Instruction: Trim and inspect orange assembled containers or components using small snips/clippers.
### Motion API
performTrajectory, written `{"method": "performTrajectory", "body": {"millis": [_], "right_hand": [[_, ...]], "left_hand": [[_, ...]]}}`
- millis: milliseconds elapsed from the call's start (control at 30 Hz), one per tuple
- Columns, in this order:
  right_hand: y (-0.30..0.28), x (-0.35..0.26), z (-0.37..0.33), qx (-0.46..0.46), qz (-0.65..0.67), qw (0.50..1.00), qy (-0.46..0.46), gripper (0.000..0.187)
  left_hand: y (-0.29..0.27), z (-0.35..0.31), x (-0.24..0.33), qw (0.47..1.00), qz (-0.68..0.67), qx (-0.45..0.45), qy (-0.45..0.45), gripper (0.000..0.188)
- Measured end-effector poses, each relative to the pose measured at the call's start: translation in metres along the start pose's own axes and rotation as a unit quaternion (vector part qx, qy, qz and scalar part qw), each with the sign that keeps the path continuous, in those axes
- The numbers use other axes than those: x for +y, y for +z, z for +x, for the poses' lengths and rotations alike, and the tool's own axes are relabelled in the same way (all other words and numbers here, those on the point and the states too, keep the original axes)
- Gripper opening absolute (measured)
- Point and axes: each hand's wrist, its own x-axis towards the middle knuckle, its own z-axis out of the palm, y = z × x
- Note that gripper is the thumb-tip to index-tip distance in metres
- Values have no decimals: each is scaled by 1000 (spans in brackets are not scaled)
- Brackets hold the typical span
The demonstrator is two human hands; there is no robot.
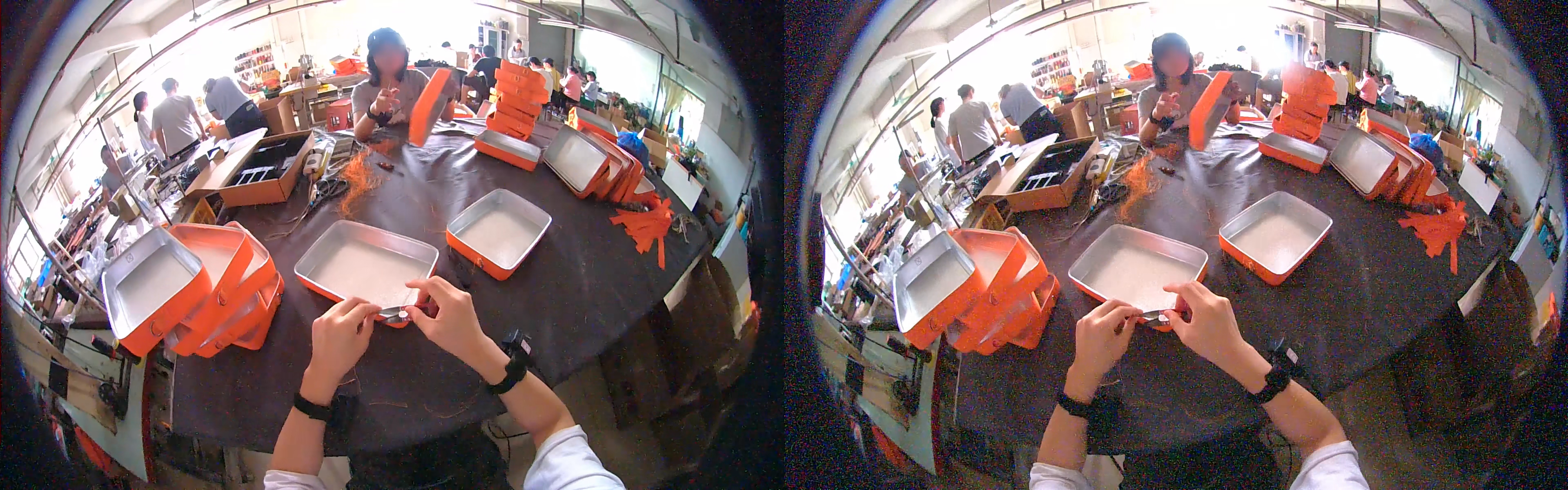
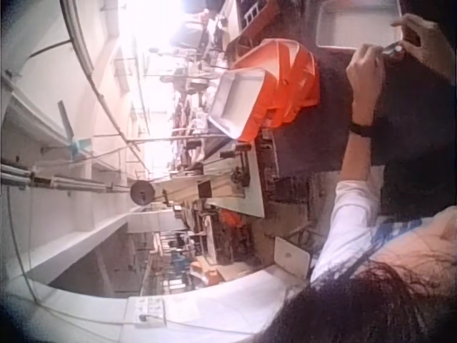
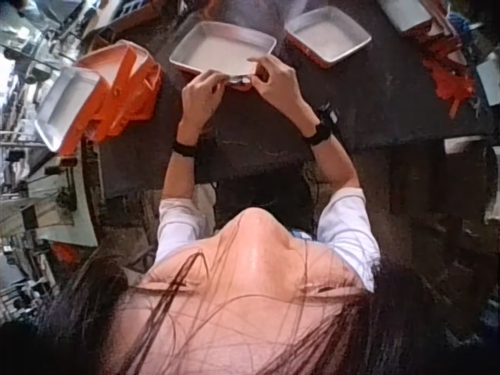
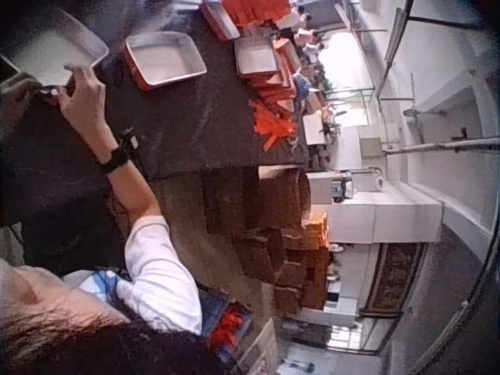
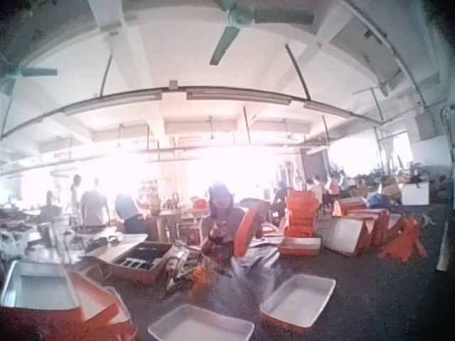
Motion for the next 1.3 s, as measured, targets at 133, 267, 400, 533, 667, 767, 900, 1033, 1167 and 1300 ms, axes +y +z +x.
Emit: {"method": "performTrajectory", "body": {"millis": [133,267,400,533,667,767,900,1033,1167,1300], "right_hand": [[0,-3,1,-6,-1,1000,9,35],[-1,3,0,-4,-18,1000,8,35],[2,2,-1,-8,-35,999,6,35],[-3,-6,0,-34,-87,995,25,30],[-2,2,-2,-27,-115,992,32,31],[2,10,-1,-28,-56,997,38,34],[2,2,1,-36,58,995,67,37],[-1,-9,0,-43,53,998,-12,36],[3,-11,-1,-58,78,993,-65,37],[10,-13,-4,-81,128,988,-13,38]], "left_hand": [[-3,0,1,1000,-1,-4,6,8],[-3,2,5,1000,11,-17,9,9],[-3,1,1,999,21,-25,18,9],[-1,-1,-1,999,26,-31,26,9],[-1,-1,8,995,-12,-96,5,10],[-1,-1,17,993,-23,-109,36,18],[-1,2,22,995,-38,-87,22,30],[-2,-3,16,995,-23,-91,23,30],[4,-6,8,990,-63,-117,52,28],[3,-5,10,992,-48,-105,54,23]]}}
